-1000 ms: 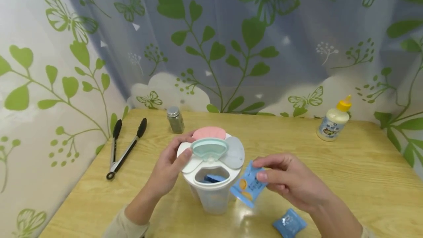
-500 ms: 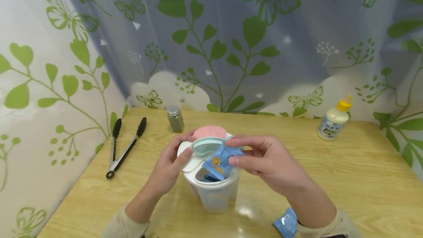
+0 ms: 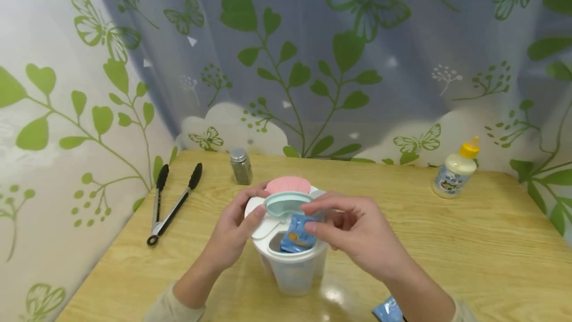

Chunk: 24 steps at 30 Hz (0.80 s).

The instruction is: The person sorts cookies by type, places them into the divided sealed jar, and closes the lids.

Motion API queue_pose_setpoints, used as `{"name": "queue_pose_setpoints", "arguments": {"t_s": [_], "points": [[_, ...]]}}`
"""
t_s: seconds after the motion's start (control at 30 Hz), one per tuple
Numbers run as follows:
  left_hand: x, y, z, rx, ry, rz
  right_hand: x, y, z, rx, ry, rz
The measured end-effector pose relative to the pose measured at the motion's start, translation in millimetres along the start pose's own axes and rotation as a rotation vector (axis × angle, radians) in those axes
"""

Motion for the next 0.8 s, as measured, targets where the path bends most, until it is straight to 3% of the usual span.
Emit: {"name": "queue_pose_setpoints", "arguments": {"t_s": [0.13, 0.4, 0.63, 0.8], "points": [[-1.2, 1.1, -0.5, -0.003, -0.003, -0.006, 2.8, 4, 3, 0.035, 0.034, -0.018], [-1.0, 2.0, 0.1, -0.011, 0.001, -0.023, 2.7, 10, -11, 0.176, 0.018, -0.079], [-0.7, 1.8, -0.5, -0.018, 0.003, -0.025, 7.5, 21, -8, 0.104, -0.003, -0.174], [-0.8, 2.0, -1.0, -0.007, 0.0, -0.021, 11.9, 26, -3, 0.011, -0.05, -0.174]]}}
Point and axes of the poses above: each hand's wrist, its own x-axis away from the middle knuckle, its own z-axis out of the back of the hand, y = z × x, the point moved 10 cm from there along -x, towards the middle knuckle, and after that the axes turned 2 degrees about -y, right-handed, at the moved point
